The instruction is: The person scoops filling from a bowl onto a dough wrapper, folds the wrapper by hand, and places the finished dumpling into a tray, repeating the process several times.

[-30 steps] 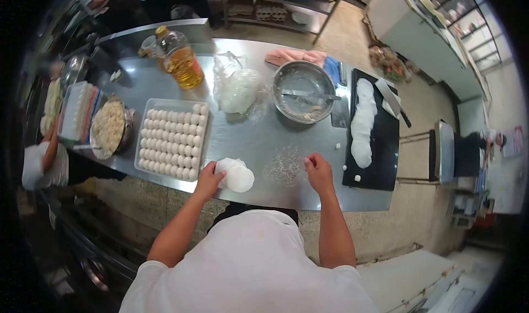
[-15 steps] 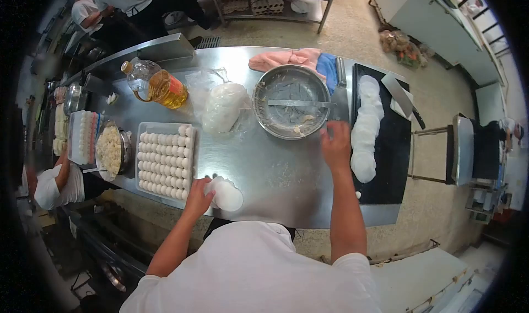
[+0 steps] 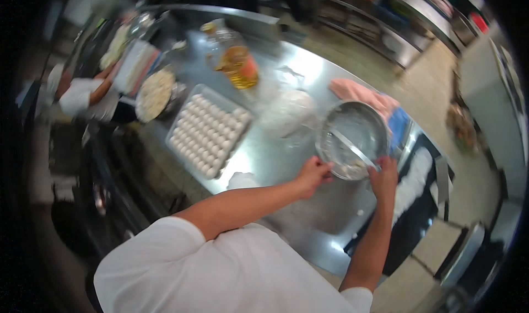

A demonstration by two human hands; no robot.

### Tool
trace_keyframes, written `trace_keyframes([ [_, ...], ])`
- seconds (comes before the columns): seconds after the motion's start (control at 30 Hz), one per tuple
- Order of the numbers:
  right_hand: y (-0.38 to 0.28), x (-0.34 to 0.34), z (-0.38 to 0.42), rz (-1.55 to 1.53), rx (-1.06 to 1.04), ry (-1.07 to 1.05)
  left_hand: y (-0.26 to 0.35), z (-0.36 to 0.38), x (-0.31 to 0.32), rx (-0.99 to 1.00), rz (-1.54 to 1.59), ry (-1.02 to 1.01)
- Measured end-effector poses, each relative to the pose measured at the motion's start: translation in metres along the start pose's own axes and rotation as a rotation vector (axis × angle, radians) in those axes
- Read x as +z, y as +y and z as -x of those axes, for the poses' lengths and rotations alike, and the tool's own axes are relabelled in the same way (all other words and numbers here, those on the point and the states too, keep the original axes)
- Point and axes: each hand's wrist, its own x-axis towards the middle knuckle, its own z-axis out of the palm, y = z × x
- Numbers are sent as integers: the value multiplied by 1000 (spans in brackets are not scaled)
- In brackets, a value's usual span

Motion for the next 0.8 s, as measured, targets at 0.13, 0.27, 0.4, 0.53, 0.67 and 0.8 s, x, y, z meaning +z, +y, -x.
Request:
trace_keyframes([
  [0.13, -52, -9, 7, 125, -149, -79, 20, -2, 13, 229, -73, 89],
  [0.27, -73, -19, 10, 336, -229, -70, 57, 13, -1, 352, -142, 92],
  [0.4, -126, -51, 33, 209, -260, -52, 84, 53, -76, 443, -204, -22],
  [0.53, -181, -32, 55, -349, 28, -112, 114, 118, -193, 447, -17, -67],
  [0.67, -256, 25, 47, -340, -116, -215, 125, 177, -306, 505, 231, 71],
  [0.8, -372, 99, 17, -162, -502, -214, 142, 231, -397, 634, 405, 239],
])
